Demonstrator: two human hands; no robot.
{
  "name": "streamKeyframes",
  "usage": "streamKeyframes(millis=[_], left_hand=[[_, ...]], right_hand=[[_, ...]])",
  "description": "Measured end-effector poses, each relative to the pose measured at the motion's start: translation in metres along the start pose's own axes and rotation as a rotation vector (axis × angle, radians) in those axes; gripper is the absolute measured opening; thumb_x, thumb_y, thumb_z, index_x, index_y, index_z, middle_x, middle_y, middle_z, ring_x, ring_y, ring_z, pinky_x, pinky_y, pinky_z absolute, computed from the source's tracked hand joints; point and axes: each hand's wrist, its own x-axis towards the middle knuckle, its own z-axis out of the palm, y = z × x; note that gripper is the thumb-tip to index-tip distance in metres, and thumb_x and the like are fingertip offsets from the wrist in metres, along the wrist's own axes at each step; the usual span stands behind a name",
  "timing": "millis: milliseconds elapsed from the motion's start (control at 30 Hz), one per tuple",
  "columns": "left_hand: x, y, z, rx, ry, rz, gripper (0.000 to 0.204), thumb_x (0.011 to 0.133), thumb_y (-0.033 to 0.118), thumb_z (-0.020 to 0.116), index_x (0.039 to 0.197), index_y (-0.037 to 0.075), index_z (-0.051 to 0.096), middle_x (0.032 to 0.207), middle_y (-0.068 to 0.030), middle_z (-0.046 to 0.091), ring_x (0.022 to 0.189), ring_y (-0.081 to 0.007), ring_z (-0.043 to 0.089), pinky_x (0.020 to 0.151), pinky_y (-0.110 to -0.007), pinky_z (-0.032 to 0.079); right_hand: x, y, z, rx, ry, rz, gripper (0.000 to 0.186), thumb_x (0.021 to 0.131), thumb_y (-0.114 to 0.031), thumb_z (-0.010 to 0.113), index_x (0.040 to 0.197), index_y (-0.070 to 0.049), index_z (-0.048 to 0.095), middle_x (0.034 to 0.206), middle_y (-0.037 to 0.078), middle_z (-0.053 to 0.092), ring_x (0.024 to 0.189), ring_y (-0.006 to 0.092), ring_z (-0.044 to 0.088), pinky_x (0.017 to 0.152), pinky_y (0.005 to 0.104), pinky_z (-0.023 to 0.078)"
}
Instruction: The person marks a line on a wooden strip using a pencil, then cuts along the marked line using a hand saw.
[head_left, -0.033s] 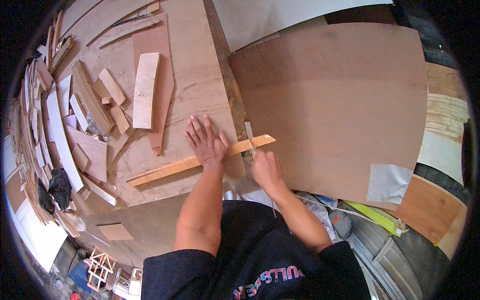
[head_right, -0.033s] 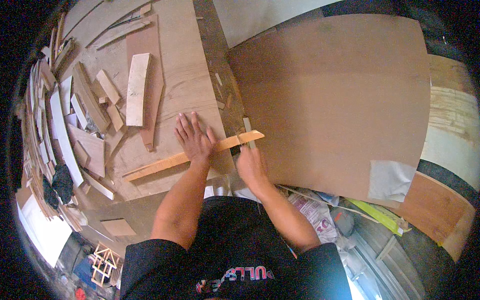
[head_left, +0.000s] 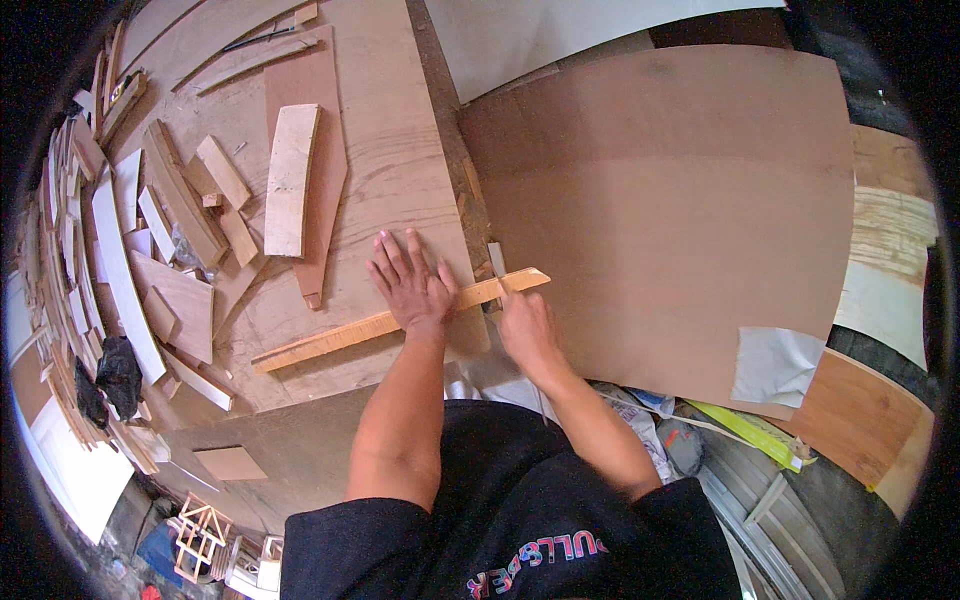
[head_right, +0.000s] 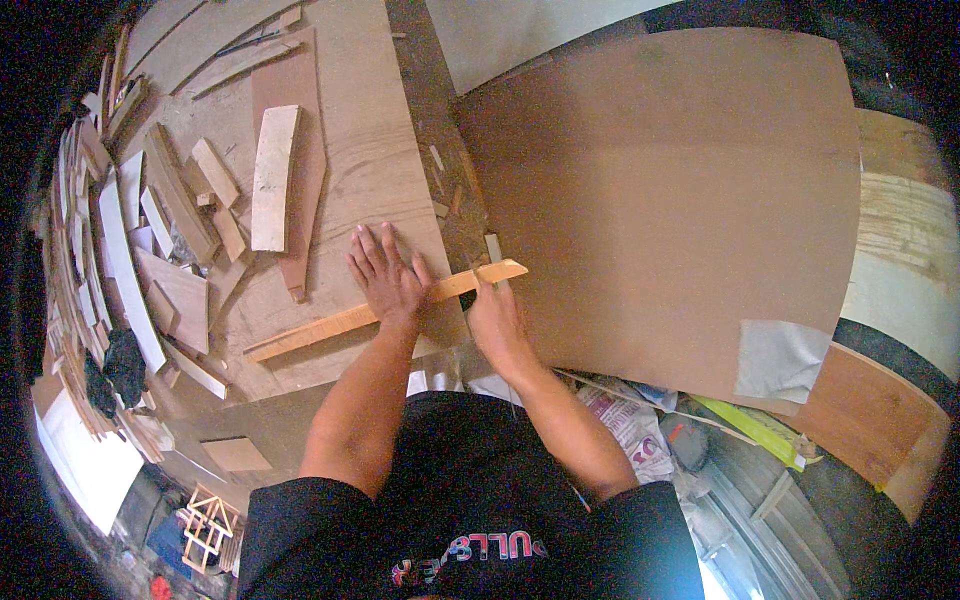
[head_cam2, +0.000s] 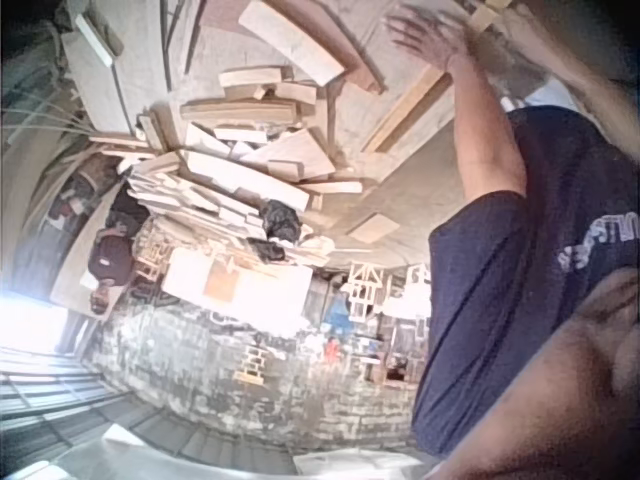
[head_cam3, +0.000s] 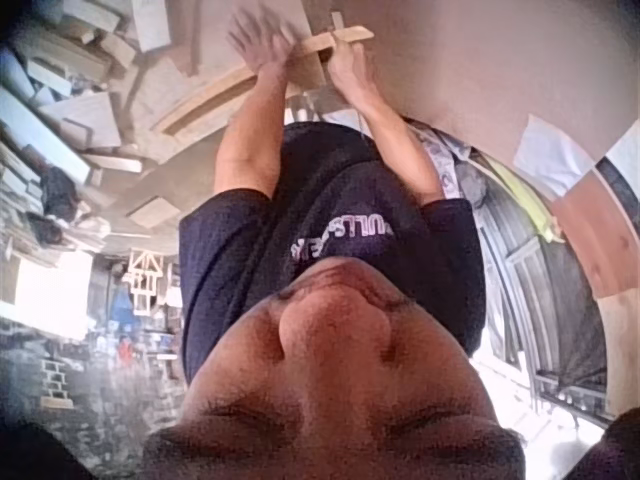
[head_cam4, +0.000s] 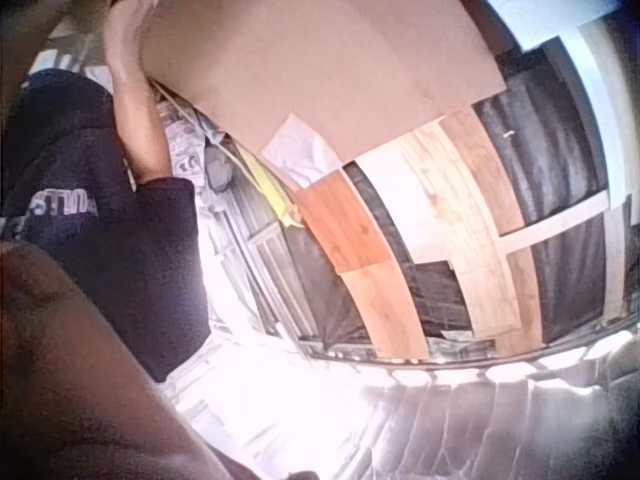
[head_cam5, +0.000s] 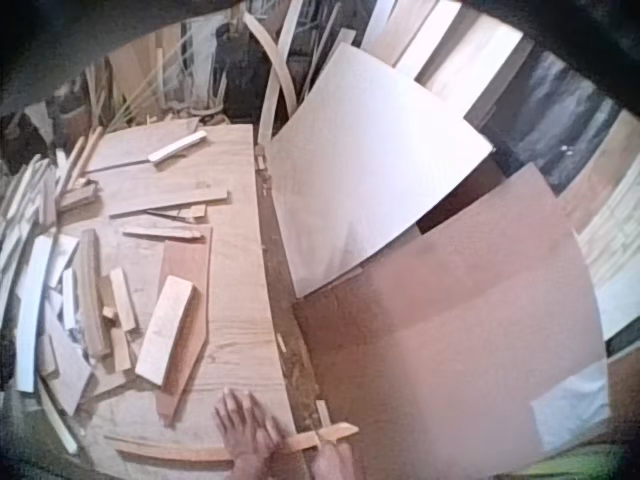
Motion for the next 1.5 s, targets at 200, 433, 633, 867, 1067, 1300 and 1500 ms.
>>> streamKeyframes(millis=[200,433,633,867,1067,1300,1500], left_hand=[[-0.001,-0.001,0.005,-0.038,0.082,0.010,0.072,0.094,0.038,0.061,0.157,0.011,0.040,0.166,-0.0231,0.027,0.158,-0.0395,0.019,0.128,-0.060,0.011],[0.002,0.000,0.007,-0.011,0.042,0.018,0.072,0.096,0.039,0.058,0.159,0.011,0.037,0.169,-0.0218,0.020,0.160,-0.0384,0.011,0.129,-0.058,0.006],[-0.001,0.000,0.003,-0.023,0.016,0.004,0.073,0.097,0.040,0.057,0.160,0.011,0.034,0.169,-0.0220,0.020,0.160,-0.0384,0.010,0.129,-0.058,0.005],[0.001,-0.001,-0.002,-0.035,-0.014,0.006,0.070,0.101,0.041,0.052,0.161,0.011,0.033,0.171,-0.0222,0.017,0.161,-0.0376,0.008,0.129,-0.057,0.003],[-0.001,-0.001,0.000,-0.029,0.010,0.022,0.072,0.101,0.046,0.051,0.161,0.011,0.034,0.171,-0.0229,0.017,0.161,-0.0382,0.008,0.129,-0.058,0.004],[-0.004,0.000,-0.008,-0.076,0.009,0.085,0.087,0.095,0.060,0.055,0.162,0.010,0.034,0.171,-0.0223,0.017,0.161,-0.0386,0.008,0.127,-0.063,0.001],[-0.010,-0.008,-0.009,-0.058,-0.015,0.350,0.081,0.095,0.059,0.060,0.164,0.025,0.035,0.173,-0.0129,0.024,0.161,-0.0340,0.014,0.127,-0.064,0.005]], right_hand=[[-0.012,0.003,-0.002,-0.040,-0.131,0.064,0.028,0.096,-0.014,0.053,0.092,0.006,0.072,0.091,0.038,0.068,0.085,0.0551,0.069,0.079,0.0628,0.054],[0.007,0.004,0.014,-0.067,-0.004,-0.007,0.028,0.094,-0.013,0.052,0.093,0.006,0.072,0.086,0.037,0.068,0.084,0.0557,0.069,0.078,0.0635,0.054],[-0.009,0.004,0.007,-0.063,-0.052,0.044,0.030,0.098,-0.016,0.051,0.091,0.005,0.071,0.087,0.036,0.068,0.084,0.0547,0.068,0.077,0.0625,0.054],[-0.030,0.006,0.007,-0.021,-0.030,0.092,0.032,0.103,-0.020,0.053,0.091,0.003,0.071,0.085,0.034,0.068,0.083,0.0543,0.068,0.077,0.0610,0.054],[-0.090,0.048,-0.005,-0.033,-0.004,0.028,0.037,0.108,-0.026,0.047,0.094,0.001,0.068,0.088,0.031,0.068,0.083,0.0524,0.067,0.075,0.0612,0.052],[-0.076,0.053,0.010,0.108,0.286,0.071,0.034,0.111,-0.034,0.044,0.105,-0.007,0.063,0.089,0.024,0.069,0.087,0.0477,0.067,0.078,0.0550,0.050],[-0.032,0.056,0.053,0.351,0.126,0.109,0.038,0.112,-0.037,0.041,0.107,-0.006,0.063,0.097,0.023,0.070,0.095,0.0476,0.066,0.082,0.0556,0.049]])
